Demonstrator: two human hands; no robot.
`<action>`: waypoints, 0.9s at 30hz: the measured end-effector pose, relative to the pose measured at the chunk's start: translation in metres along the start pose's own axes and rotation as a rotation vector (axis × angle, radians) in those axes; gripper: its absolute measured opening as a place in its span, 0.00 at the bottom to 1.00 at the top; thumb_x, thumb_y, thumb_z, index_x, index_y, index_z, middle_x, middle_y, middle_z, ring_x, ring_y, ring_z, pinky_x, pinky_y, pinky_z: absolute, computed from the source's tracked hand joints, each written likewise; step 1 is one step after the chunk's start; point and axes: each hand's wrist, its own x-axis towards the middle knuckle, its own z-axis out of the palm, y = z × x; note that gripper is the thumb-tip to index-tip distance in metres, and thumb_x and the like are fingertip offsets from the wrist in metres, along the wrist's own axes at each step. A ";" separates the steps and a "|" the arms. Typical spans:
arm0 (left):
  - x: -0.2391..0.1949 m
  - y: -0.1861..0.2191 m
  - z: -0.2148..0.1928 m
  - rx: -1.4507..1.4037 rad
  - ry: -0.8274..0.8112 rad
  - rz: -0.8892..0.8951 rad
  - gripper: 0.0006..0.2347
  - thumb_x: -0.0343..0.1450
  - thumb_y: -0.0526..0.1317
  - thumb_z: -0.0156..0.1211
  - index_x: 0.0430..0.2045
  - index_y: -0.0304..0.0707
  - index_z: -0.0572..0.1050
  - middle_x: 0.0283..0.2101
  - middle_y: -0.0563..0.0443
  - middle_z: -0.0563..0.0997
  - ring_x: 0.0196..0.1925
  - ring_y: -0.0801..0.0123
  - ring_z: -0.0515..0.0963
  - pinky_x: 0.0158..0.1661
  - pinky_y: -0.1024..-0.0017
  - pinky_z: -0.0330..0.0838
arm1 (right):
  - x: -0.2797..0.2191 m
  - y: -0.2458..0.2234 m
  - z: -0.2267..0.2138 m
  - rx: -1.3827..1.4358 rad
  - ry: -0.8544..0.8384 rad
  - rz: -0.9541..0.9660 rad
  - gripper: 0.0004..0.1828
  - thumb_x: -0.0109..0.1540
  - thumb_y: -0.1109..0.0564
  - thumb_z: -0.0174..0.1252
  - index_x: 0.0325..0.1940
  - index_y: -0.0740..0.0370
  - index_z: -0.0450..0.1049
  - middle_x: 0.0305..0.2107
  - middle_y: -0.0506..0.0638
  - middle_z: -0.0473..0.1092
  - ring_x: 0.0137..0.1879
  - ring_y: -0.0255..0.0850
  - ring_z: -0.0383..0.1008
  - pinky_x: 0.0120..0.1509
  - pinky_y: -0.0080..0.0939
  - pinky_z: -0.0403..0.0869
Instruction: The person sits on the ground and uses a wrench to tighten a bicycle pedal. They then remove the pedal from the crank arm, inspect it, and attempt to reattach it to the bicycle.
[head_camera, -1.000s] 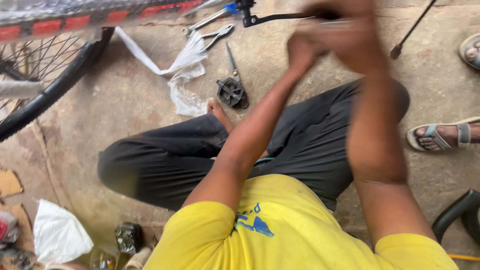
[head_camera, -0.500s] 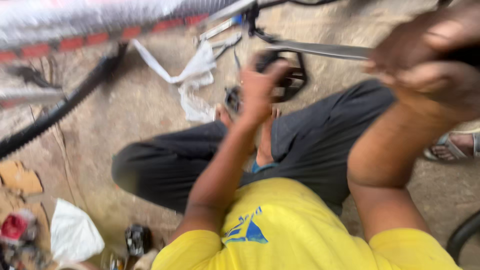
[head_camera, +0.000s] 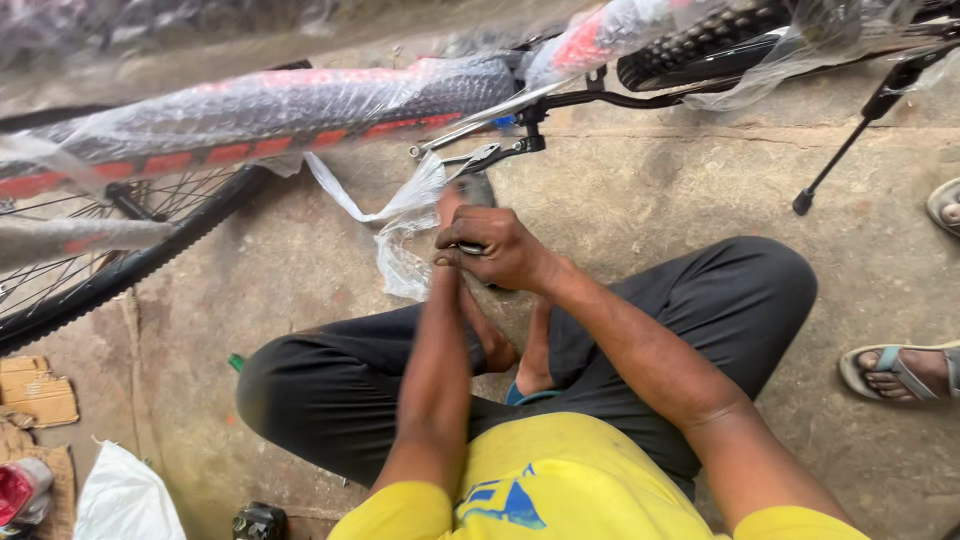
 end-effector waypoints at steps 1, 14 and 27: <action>-0.003 -0.003 -0.024 0.081 0.038 0.029 0.12 0.68 0.41 0.64 0.39 0.32 0.78 0.34 0.40 0.83 0.35 0.57 0.83 0.36 0.60 0.75 | 0.006 -0.014 -0.006 0.075 0.018 0.021 0.08 0.65 0.55 0.67 0.43 0.62 0.81 0.34 0.51 0.78 0.37 0.37 0.79 0.42 0.37 0.80; -0.155 0.133 0.063 -0.724 -0.346 0.123 0.17 0.67 0.37 0.68 0.47 0.25 0.75 0.38 0.41 0.83 0.38 0.59 0.87 0.40 0.64 0.85 | -0.054 -0.164 -0.232 0.082 0.365 0.018 0.07 0.67 0.54 0.64 0.47 0.57 0.79 0.31 0.46 0.77 0.35 0.37 0.79 0.44 0.43 0.83; 0.004 -0.003 0.026 -0.051 -0.053 -0.194 0.14 0.67 0.33 0.60 0.47 0.35 0.76 0.32 0.39 0.84 0.32 0.56 0.84 0.32 0.61 0.80 | -0.029 0.035 -0.087 0.499 0.678 0.411 0.03 0.65 0.60 0.70 0.39 0.60 0.82 0.28 0.50 0.77 0.31 0.39 0.76 0.42 0.45 0.79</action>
